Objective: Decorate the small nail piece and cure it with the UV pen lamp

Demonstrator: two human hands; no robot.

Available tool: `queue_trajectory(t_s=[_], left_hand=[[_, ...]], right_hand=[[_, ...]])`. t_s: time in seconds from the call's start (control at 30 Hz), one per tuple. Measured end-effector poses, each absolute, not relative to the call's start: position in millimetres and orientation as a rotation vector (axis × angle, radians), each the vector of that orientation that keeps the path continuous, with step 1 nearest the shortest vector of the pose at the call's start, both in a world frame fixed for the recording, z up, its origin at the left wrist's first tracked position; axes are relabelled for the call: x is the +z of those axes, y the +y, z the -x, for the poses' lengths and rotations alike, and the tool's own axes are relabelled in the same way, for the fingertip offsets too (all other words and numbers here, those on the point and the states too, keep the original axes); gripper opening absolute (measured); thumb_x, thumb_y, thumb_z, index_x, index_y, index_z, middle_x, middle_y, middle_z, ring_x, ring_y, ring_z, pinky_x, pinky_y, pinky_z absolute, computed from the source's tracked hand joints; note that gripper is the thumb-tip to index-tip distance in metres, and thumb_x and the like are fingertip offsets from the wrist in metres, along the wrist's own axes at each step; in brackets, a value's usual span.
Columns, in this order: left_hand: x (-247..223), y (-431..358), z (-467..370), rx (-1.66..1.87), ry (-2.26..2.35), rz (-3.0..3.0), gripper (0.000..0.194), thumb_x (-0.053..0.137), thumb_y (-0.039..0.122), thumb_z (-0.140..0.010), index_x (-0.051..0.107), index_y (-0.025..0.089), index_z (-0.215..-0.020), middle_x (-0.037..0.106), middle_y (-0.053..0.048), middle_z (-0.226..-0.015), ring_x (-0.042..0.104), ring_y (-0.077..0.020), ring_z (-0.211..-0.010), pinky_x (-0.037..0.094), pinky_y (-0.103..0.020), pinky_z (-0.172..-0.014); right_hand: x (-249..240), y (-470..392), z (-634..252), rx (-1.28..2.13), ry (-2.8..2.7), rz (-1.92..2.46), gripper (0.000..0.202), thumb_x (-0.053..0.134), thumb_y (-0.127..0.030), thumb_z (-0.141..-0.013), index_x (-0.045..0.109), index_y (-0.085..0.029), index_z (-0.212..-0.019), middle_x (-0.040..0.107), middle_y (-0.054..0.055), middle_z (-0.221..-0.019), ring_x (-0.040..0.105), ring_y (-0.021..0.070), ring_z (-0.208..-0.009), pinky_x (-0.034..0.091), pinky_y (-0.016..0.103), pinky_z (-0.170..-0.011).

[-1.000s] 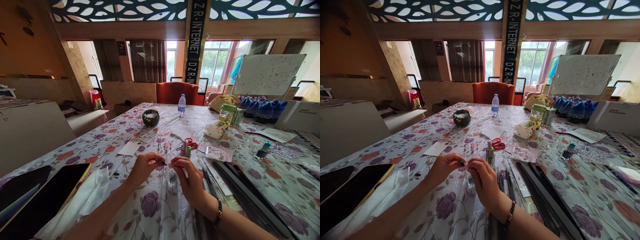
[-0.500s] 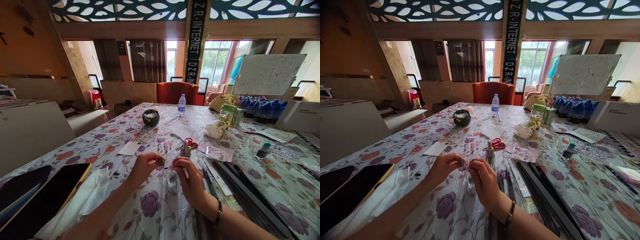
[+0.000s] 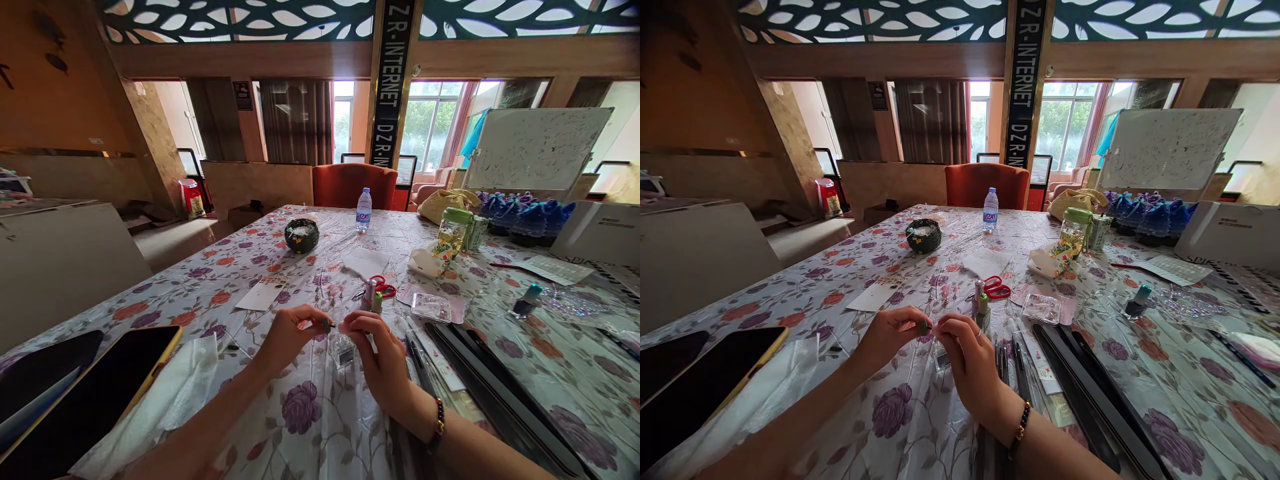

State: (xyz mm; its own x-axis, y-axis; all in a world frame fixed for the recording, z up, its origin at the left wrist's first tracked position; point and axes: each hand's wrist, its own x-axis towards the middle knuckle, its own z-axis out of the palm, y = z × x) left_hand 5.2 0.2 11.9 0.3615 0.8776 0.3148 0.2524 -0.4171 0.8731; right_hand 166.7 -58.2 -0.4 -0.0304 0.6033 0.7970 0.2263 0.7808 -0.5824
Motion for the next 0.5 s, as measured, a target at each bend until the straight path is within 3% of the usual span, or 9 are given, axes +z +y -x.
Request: queue_trajectory(t_s=[0.5], left_hand=[[11.8, -1.3, -4.3, 1.143, 1.068, -2.175, 0.012, 0.057, 0.024, -0.070, 0.064, 0.018, -0.077, 0.061, -0.002, -0.073, 0.055, -0.0133, -0.070, 0.041, -0.024, -0.067]], right_hand=[[-2.7, -57.1, -167.0, 0.303, -1.609, 0.729, 0.017, 0.040, -0.009, -0.086, 0.049, -0.020, -0.094, 0.053, 0.005, -0.095, 0.052, 0.0158, -0.087, 0.044, 0.029, -0.075]])
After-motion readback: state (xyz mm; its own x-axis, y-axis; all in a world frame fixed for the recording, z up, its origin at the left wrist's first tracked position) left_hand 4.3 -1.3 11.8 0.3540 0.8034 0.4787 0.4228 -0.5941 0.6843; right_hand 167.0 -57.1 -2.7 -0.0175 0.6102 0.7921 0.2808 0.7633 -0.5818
